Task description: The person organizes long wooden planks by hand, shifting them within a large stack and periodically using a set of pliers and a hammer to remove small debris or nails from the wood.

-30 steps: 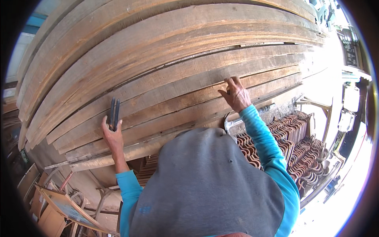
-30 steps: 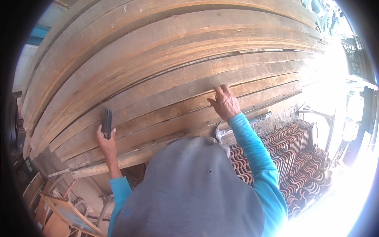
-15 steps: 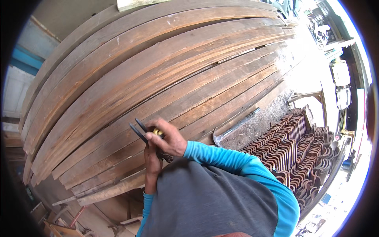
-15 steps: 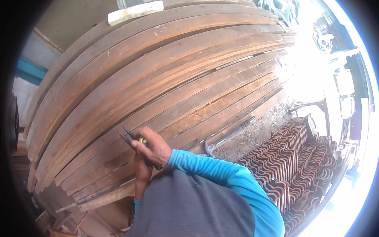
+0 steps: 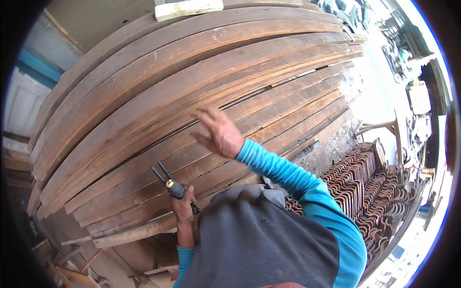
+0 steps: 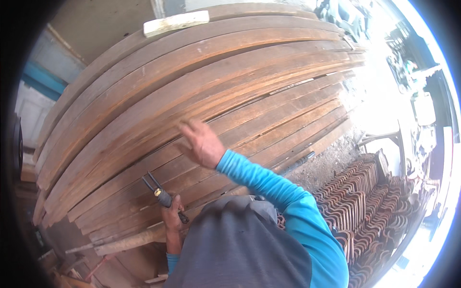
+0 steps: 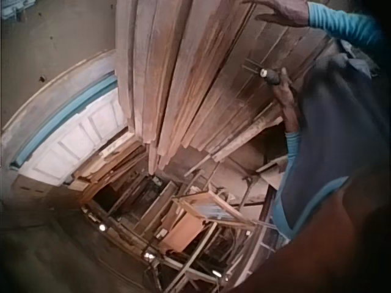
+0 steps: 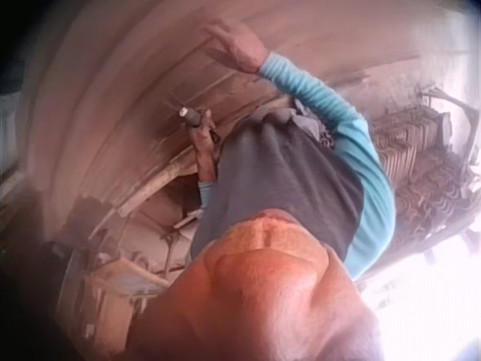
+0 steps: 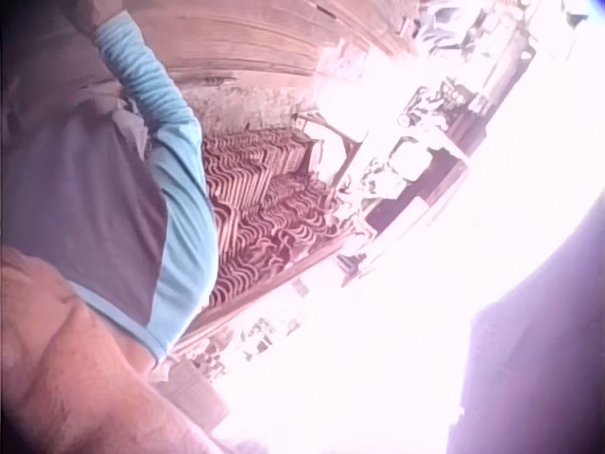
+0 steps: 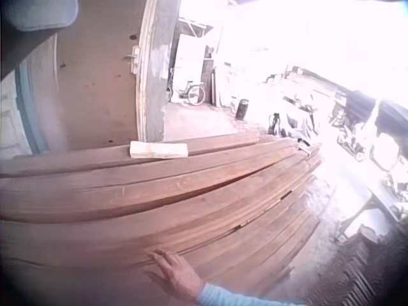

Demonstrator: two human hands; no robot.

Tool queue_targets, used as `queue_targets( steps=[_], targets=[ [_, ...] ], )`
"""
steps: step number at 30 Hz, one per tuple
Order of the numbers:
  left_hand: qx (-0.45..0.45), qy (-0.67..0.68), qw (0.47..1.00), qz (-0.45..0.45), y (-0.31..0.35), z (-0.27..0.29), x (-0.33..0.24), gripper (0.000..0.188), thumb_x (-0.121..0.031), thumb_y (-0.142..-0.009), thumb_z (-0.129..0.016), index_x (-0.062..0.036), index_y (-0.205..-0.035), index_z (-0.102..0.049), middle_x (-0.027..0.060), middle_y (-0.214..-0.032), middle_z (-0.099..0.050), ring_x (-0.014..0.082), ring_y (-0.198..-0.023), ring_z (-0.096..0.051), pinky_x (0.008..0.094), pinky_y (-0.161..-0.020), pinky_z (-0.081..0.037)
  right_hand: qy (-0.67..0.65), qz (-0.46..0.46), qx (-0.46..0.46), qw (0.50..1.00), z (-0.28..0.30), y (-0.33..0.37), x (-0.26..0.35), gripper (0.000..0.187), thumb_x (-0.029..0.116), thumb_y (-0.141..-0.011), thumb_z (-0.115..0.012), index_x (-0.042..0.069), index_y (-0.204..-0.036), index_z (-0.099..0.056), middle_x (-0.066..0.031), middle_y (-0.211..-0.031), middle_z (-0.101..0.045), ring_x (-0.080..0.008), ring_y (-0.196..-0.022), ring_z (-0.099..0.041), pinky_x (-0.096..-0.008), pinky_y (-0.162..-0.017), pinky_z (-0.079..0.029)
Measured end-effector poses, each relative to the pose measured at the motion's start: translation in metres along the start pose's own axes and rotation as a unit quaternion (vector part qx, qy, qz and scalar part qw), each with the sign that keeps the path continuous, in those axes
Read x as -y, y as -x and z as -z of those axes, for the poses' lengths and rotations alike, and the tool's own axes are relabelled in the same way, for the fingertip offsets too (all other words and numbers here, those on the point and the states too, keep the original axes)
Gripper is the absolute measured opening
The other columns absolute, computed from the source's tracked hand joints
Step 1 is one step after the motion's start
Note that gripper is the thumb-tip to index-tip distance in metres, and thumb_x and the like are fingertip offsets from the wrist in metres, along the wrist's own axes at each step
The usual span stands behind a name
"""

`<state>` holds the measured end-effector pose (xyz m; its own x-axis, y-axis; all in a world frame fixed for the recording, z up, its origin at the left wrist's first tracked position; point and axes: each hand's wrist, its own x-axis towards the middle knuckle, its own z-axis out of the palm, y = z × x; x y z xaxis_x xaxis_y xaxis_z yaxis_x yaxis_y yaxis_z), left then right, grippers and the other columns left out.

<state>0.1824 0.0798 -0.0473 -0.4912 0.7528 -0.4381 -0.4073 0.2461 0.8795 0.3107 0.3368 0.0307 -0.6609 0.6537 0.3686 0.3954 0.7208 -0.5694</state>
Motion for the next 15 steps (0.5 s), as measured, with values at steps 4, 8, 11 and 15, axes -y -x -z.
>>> queue_targets(
  steps=[4,8,11,15],
  targets=[
    [-0.085,0.045,0.995,-0.002,0.002,0.015,-0.014,0.024,-0.019,-0.094,-0.077,-0.0052,-0.106,-0.062,-0.0026,-0.073,-0.056,0.0071,-0.059,-0.052,0.0260,-0.053,-0.043,0.154,0.083,0.008,0.985,0.026,-0.080,-0.020,0.074,0.040,-0.090,-0.077,0.010,-0.151,-0.047,-0.0192,-0.149,-0.049,-0.0405,-0.129,-0.054,-0.0533,-0.107,-0.046],
    [-0.137,0.007,0.990,-0.005,0.003,0.020,-0.013,0.023,-0.022,-0.092,-0.081,-0.0064,-0.095,-0.064,-0.0036,-0.071,-0.057,0.0056,-0.059,-0.051,0.0257,-0.054,-0.044,0.237,0.107,0.136,0.956,0.032,-0.106,-0.048,0.079,0.039,-0.085,-0.081,0.011,-0.152,-0.049,-0.0186,-0.154,-0.048,-0.0412,-0.134,-0.052,-0.0513,-0.111,-0.045],
    [-0.160,-0.023,0.986,-0.042,0.012,0.029,0.005,0.023,-0.021,-0.092,-0.081,-0.0073,-0.093,-0.062,-0.0038,-0.072,-0.057,0.0053,-0.060,-0.051,0.0260,-0.054,-0.043,0.287,0.150,0.125,0.938,0.019,-0.116,-0.068,0.090,0.039,-0.079,-0.086,0.005,-0.153,-0.047,-0.0226,-0.151,-0.051,-0.0428,-0.138,-0.049,-0.0519,-0.114,-0.041],
    [-0.174,-0.012,0.983,-0.053,0.032,0.020,0.012,0.025,-0.020,-0.092,-0.080,-0.0090,-0.087,-0.058,-0.0037,-0.071,-0.056,0.0049,-0.061,-0.050,0.0261,-0.053,-0.041,0.274,0.109,0.200,0.935,0.016,-0.130,-0.056,0.091,0.042,-0.081,-0.084,0.001,-0.152,-0.046,-0.0267,-0.149,-0.052,-0.0452,-0.138,-0.048,-0.0530,-0.114,-0.041]
  ],
)
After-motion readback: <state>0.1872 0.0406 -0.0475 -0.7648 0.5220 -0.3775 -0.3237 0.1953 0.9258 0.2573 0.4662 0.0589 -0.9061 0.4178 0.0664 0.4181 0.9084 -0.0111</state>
